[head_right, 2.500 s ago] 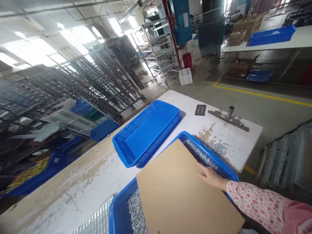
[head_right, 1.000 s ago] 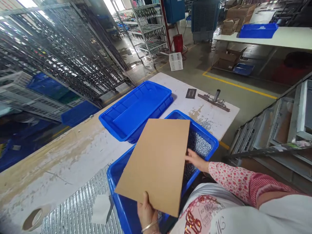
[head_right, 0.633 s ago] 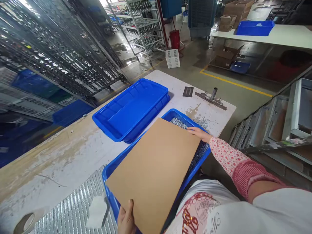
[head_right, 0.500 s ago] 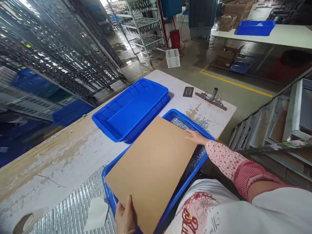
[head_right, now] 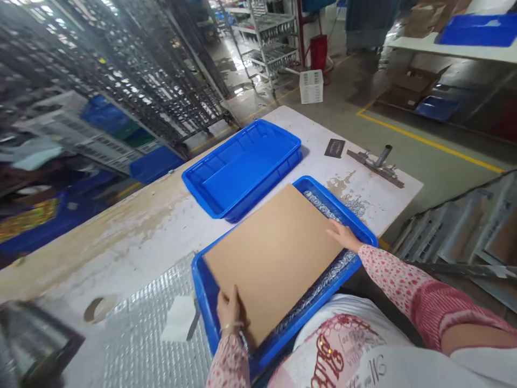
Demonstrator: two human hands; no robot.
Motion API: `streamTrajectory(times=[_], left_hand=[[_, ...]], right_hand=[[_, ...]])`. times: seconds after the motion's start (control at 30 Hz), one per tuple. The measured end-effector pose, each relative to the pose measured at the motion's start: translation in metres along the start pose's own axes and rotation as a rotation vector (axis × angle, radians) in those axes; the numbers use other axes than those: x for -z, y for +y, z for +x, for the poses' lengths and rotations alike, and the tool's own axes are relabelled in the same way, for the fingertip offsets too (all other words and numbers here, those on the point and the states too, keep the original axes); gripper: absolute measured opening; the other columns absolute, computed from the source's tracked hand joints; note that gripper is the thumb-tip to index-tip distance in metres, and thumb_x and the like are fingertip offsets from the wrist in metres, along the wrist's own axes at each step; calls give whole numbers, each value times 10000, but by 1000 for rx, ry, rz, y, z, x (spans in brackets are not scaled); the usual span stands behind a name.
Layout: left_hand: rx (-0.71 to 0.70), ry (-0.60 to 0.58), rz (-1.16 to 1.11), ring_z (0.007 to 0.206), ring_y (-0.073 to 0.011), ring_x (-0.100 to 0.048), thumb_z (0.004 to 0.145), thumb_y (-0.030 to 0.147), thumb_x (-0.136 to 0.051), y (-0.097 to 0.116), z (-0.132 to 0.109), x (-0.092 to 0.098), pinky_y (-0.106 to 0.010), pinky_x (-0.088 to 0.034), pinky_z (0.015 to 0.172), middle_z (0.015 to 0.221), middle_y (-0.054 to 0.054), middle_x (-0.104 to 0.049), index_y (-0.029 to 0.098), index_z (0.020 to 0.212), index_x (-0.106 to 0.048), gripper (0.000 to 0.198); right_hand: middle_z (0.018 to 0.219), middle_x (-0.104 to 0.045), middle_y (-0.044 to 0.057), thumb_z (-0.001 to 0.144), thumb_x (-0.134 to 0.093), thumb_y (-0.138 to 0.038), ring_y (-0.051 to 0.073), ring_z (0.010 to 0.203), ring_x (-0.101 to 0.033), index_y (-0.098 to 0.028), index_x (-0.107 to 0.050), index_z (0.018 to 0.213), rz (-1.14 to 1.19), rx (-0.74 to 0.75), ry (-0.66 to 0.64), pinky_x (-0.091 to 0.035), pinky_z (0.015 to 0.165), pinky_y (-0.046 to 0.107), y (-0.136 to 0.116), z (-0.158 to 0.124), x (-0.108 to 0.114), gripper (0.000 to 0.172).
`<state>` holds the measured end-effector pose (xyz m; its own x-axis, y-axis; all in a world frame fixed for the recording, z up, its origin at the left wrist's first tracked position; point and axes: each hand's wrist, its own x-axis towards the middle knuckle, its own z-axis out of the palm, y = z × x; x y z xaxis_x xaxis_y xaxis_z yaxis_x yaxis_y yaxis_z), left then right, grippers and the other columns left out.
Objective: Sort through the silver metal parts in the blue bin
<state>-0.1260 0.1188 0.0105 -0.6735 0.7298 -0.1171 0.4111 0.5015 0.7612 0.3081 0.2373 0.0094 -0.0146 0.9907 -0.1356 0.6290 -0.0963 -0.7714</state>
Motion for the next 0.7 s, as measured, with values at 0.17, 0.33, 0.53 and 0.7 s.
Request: streamTrajectory(times=[0.17,0.33,0.53,0.7], left_hand=[[56,35,-53,1125,-259,-597,839,428,-524,0,12,-12,-405,-452,998,1102,-130,-661,153,1170,-568,433],[96,-8,-134,1055,-283,-632,793,416,-595,6,25,-13,-443,-462,980,1031,-133,-682,161,1056,-616,367],[107,-36,-297,1067,-271,-627,762,459,-637,12,16,-12,-428,-468,983,1082,-147,-671,135,1083,-593,458],[108,-151,-478,1008,-254,-655,737,489,-660,29,-6,4,-395,-524,900,1094,-159,-672,122,1157,-543,569]], right_hand=[[1273,-646,111,853,-550,-485,304,1138,-635,-193,-542,1359,-12,-6,70,-493,997,434,2,13,-1,584],[1142,-707,117,825,-578,-520,309,1084,-658,-195,-620,1254,16,-76,23,-521,944,455,7,18,-4,540],[1077,-729,107,834,-565,-538,296,985,-690,-195,-653,1164,65,-116,-30,-550,880,433,13,20,1,485],[1131,-709,108,824,-594,-527,298,1024,-675,-215,-642,1179,226,-80,-61,-553,895,436,4,18,14,475]])
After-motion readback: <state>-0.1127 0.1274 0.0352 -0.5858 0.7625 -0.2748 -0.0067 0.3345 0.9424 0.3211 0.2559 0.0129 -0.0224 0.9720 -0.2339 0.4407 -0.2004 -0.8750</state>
